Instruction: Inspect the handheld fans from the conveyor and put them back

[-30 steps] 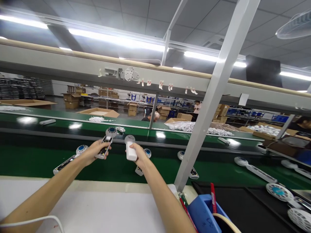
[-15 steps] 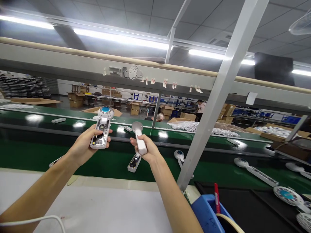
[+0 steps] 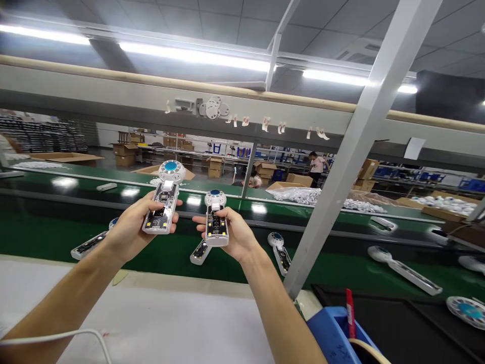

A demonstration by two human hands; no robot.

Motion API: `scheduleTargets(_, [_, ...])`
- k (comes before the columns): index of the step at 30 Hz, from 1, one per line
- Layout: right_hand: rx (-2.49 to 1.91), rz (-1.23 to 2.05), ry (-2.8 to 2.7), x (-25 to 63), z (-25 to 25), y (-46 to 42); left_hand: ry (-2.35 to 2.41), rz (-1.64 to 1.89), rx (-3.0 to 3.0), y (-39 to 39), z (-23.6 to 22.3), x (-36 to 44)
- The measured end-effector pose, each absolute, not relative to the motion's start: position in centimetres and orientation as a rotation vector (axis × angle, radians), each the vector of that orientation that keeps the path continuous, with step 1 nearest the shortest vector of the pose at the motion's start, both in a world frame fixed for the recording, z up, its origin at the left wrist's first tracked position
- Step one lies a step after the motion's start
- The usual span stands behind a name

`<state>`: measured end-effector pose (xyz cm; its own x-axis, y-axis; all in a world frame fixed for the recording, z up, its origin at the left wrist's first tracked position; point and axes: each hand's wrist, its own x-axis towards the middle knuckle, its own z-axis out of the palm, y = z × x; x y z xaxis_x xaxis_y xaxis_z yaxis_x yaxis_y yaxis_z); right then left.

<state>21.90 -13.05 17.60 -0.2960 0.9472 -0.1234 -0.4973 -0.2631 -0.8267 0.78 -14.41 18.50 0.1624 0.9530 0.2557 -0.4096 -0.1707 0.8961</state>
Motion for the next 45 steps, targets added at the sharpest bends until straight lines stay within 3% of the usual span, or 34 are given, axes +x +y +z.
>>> scheduleTargets(13, [-0.709,1.435,-1.241,21.6,19.0,-17.2,0.521,1.205,1.323,-16.2,18.5,1.2])
scheduleTargets(23, [-0.619,1.246,-1.373,21.3,19.3,-17.5,0.332,1.323,1.449,-16.2,17.6,1.9])
scheduleTargets(45, [-0.632,1.161,-1.43,21.6,19.3,-17.7,0.33,1.277,1.474,-16.3,17.4,1.8])
